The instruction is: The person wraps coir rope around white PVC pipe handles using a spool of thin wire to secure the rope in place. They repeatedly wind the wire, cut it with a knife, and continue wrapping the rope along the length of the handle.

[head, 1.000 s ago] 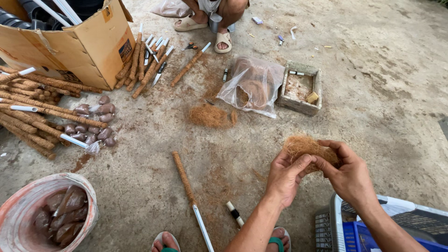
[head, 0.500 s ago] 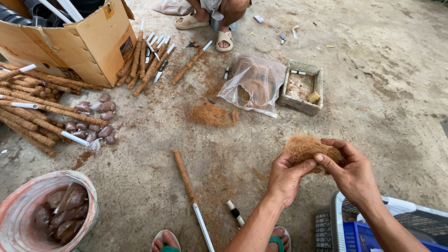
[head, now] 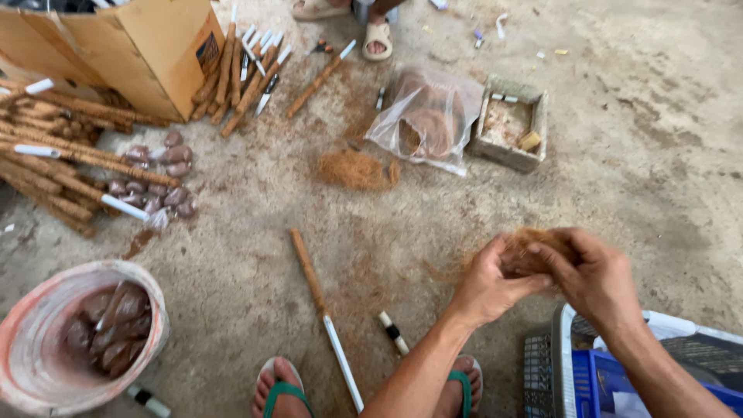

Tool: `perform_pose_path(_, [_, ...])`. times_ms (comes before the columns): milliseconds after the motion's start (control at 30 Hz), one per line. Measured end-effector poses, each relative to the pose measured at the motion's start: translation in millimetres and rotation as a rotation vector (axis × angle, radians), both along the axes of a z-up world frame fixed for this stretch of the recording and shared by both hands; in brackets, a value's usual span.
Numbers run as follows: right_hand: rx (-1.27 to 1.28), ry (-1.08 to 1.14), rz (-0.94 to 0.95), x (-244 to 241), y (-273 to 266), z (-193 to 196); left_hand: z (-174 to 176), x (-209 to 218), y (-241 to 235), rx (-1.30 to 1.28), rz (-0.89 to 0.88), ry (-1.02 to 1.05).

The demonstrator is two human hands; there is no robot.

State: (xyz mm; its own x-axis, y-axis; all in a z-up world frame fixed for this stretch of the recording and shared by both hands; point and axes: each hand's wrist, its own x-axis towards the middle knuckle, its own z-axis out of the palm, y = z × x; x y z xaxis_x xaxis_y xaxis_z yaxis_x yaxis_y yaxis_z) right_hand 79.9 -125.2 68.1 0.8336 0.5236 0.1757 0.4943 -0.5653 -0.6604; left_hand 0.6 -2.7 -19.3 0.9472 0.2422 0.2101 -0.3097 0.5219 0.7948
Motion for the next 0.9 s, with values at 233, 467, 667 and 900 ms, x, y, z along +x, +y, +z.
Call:
perform_pose_path(233, [0.096,-0.138,-0.071,9,-21,-8,-67,5,41,0.003,0.603,0.265])
perform_pose_path(467, [0.087,-0.172,-0.036,6,-25,-17,-181,-85,104,0.47,1.232,1.51])
perform_pose_path(667, [0.053,-0.177,0.004,1,-14,-10,-233,-143,88,0.486,1.183,1.797])
perform_pose_path(900, [0.009,-0.12,-0.01,-5,0,4,-240,-149,96,0.436,1.008,1.778])
